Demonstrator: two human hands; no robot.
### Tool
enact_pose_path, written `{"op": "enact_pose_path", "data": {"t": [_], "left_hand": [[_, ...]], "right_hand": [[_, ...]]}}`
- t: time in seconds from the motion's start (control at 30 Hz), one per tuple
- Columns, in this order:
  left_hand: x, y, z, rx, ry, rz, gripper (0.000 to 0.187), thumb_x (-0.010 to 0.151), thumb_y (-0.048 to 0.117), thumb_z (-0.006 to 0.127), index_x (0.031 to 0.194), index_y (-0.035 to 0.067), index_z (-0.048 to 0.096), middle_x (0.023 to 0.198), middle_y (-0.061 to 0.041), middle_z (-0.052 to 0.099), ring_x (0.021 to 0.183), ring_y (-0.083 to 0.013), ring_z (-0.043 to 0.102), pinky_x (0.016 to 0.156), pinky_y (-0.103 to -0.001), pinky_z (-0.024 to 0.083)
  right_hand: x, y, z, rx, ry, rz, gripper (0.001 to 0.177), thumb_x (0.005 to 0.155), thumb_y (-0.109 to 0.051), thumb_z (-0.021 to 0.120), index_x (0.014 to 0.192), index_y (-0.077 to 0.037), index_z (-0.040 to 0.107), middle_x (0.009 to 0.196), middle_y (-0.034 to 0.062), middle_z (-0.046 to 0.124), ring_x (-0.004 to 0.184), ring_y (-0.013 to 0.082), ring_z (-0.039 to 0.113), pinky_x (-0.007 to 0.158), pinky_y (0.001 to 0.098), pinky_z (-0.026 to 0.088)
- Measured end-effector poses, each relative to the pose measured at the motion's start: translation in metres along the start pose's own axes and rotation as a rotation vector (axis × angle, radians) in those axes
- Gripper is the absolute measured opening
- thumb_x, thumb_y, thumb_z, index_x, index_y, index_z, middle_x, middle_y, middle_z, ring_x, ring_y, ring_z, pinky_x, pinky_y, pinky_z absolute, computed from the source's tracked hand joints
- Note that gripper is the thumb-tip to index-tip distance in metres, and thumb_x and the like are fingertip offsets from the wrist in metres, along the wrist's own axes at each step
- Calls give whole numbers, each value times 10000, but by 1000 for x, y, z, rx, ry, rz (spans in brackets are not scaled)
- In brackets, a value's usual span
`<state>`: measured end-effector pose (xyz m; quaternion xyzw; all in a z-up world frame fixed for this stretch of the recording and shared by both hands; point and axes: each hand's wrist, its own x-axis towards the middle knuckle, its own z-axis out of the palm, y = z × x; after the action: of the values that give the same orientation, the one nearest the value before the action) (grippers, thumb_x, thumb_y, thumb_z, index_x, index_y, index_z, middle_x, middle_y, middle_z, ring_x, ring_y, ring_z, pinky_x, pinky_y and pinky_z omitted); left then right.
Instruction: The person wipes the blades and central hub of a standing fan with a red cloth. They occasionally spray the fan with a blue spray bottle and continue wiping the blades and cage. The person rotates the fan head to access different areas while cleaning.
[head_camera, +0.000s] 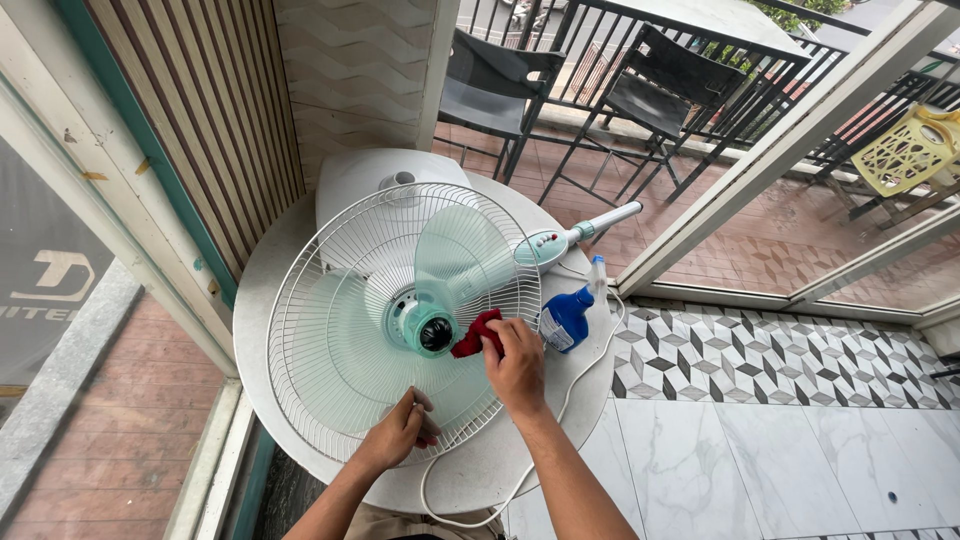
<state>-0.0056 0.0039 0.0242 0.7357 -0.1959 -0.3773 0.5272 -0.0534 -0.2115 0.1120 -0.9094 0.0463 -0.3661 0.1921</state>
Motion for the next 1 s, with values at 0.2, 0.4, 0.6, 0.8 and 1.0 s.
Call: {"op": "enact_pose_path", "data": {"t": [0.2,0.4,0.6,0.8,1.0], "left_hand": [[0,0,0,-12,11,5,309,1064,209,251,1151,57,506,916,-139,784,820,-207,792,761,-348,647],[-1,4,3,78,74,-56,370,1067,223,300,1387,67,400,987,-156,747,830,-234,782,786,-366,635],[-4,11,2,30,20,4,309,1057,187,261,1178,41,505,999,-150,778,874,-201,785,797,-355,640],[-3,12,2,33,13,-29,315,1054,179,244,1185,54,502,981,-149,769,866,-205,784,801,-352,648],[0,11,3,22,6,-29,315,1051,179,240,1180,54,499,975,-153,772,851,-204,783,799,-353,647]], "right_hand": [[-19,-22,17,17,-3,-80,223,879,-93,706,1098,-72,668,997,61,621,959,256,629,882,430,495],[-79,-38,27,84,-238,-84,230,875,-61,697,1103,-67,679,990,64,622,948,257,617,846,423,482],[-119,-1,4,42,-328,165,228,830,-70,718,1054,-90,684,969,68,644,927,267,645,841,439,469],[-123,78,-18,58,-213,713,238,878,-182,715,1095,-92,675,1055,61,647,886,260,732,798,378,580],[-65,152,-24,-81,-67,719,545,771,-409,863,1210,-155,664,1172,96,592,1027,252,633,872,390,562]]}}
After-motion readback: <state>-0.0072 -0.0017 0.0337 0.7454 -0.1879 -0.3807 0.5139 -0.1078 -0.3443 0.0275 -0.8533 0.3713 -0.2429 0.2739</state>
